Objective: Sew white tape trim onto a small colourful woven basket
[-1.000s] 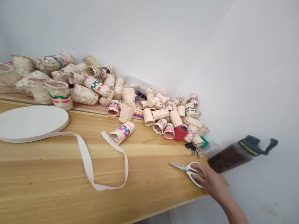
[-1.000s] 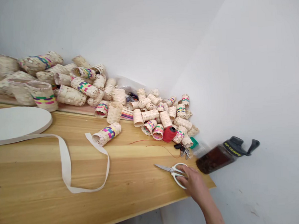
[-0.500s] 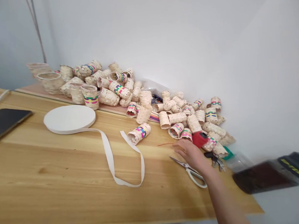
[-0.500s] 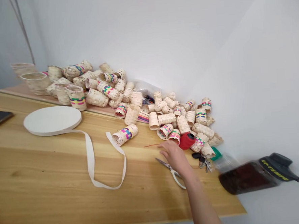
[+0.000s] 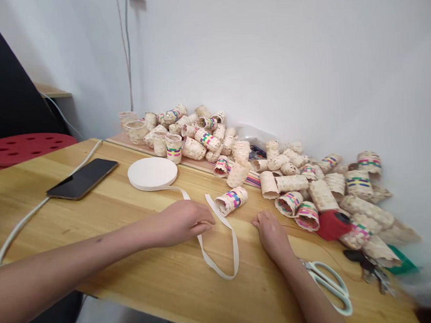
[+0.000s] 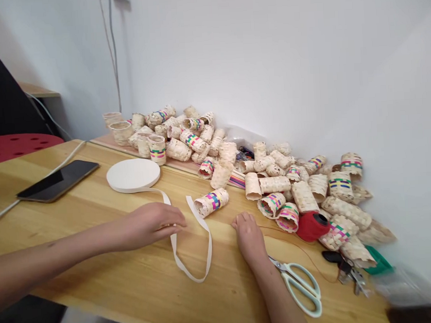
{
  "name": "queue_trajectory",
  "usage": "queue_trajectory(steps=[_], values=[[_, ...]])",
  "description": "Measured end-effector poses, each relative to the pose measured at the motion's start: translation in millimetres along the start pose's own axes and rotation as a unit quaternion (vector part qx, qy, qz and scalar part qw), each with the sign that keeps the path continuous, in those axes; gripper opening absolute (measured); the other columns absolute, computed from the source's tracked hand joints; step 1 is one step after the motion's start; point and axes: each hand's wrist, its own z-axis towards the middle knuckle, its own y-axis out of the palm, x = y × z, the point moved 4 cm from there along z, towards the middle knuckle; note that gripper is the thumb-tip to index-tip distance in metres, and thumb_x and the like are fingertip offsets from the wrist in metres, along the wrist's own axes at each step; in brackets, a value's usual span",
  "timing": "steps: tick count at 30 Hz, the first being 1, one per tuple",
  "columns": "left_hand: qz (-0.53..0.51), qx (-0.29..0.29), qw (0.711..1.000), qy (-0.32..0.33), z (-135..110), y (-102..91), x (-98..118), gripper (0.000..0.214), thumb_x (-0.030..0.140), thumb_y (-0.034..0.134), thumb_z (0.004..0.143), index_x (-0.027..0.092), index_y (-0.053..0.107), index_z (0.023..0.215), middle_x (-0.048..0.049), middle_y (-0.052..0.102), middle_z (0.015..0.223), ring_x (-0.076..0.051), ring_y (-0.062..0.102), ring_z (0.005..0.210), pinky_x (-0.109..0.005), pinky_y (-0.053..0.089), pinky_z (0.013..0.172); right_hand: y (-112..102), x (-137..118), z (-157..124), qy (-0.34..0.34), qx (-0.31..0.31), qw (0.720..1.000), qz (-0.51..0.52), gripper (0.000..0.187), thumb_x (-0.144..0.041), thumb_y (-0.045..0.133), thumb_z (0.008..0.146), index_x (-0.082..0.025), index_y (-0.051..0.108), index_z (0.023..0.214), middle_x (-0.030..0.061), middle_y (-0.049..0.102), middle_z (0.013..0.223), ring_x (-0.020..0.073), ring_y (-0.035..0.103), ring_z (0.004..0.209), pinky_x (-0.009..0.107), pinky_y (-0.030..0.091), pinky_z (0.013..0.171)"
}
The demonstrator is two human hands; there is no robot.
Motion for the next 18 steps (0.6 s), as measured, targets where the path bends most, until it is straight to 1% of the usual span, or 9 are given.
queue_trajectory(steps=[2,5,7,9,11,12,15,17,18], values=[[0.026,-0.007,0.999,-0.041,14.8,24.2,-14.5,0.028,0.035,0.048,0.094,0.02,0.071,0.087,-0.0038,0.07,0.089,-0.016,0.064,0.08,-0.021,0.044,0.07,-4.0,0.7,-0.2,0.015,0.022,0.999,0.023,0.018,-0.025,0.042,0.088,-0.023,0.045,0.07,0.0057,0.059,0.072,0.022,0.055,0.07,0.034,0.041,0.067],[0.082,0.0,0.987,-0.14,33.5,53.5,-32.3,0.033,0.048,0.055,0.088,0.02,0.071,0.084,-0.005,0.07,0.086,-0.02,0.064,0.08,-0.024,0.042,0.066,-19.3,-0.5,4.1,0.04,0.055,0.996,0.065,0.019,-0.031,0.037,0.091,-0.024,0.045,0.075,0.0025,0.059,0.066,0.0191,0.055,0.06,0.031,0.042,0.058],[0.101,0.005,0.976,-0.191,45.3,65.2,-38.9,0.039,0.055,0.059,0.083,0.018,0.07,0.077,-0.0068,0.069,0.077,-0.022,0.064,0.073,-0.026,0.04,0.061,-34.1,-4.2,7.4,0.049,0.071,0.992,0.095,0.019,-0.037,0.039,0.091,-0.023,0.049,0.081,0.0019,0.061,0.066,0.0183,0.057,0.058,0.03,0.044,0.056],[0.105,0.02,0.972,-0.211,55.4,69.4,-43.2,0.036,0.05,0.058,0.084,0.017,0.07,0.074,-0.0072,0.068,0.073,-0.022,0.063,0.069,-0.026,0.039,0.058,-51.1,-8.7,8.9,0.054,0.084,0.988,0.119,0.022,-0.041,0.041,0.091,-0.022,0.052,0.093,0.0022,0.063,0.068,0.0179,0.057,0.057,0.029,0.046,0.054],[0.101,0.041,0.972,-0.209,62.4,66.0,-47.1,0.028,0.038,0.055,0.087,0.018,0.07,0.076,-0.0064,0.069,0.079,-0.021,0.063,0.072,-0.025,0.039,0.059,-69.3,-11.4,7.6,0.06,0.105,0.982,0.143,0.027,-0.044,0.041,0.091,-0.022,0.053,0.101,0.0029,0.064,0.071,0.0174,0.058,0.058,0.029,0.048,0.054],[0.099,0.051,0.973,-0.203,64.3,61.6,-49.0,0.023,0.033,0.054,0.088,0.018,0.07,0.079,-0.0056,0.069,0.084,-0.02,0.063,0.076,-0.025,0.039,0.06,-78.3,-11.6,6.2,0.063,0.12,0.978,0.158,0.029,-0.046,0.042,0.091,-0.022,0.053,0.103,0.0033,0.064,0.072,0.0173,0.058,0.059,0.028,0.049,0.055],[0.096,0.077,0.978,-0.171,64.7,40.4,-52.0,0.02,0.026,0.051,0.09,0.022,0.07,0.092,-0.003,0.066,0.104,-0.019,0.063,0.091,-0.024,0.042,0.068,-99.1,-7.9,1.6,0.072,0.154,0.966,0.197,0.033,-0.05,0.046,0.088,-0.022,0.057,0.1,0.0041,0.065,0.077,0.017,0.06,0.064,0.028,0.051,0.06],[0.086,0.102,0.983,-0.127,61.6,23.1,-49.2,0.022,0.024,0.048,0.093,0.023,0.07,0.097,-0.0027,0.063,0.116,-0.018,0.061,0.098,-0.024,0.044,0.075,-104.9,-5.8,1.3,0.075,0.151,0.963,0.209,0.036,-0.052,0.047,0.088,-0.021,0.06,0.102,0.0051,0.067,0.083,0.0176,0.063,0.069,0.029,0.052,0.065],[0.076,0.117,0.986,-0.092,59.5,14.7,-45.6,0.024,0.023,0.046,0.094,0.022,0.069,0.098,-0.0028,0.062,0.12,-0.018,0.061,0.101,-0.025,0.045,0.078,-105.6,-6.4,2.2,0.073,0.147,0.964,0.211,0.038,-0.052,0.048,0.087,-0.021,0.062,0.103,0.0056,0.069,0.086,0.0185,0.065,0.073,0.03,0.053,0.068]])
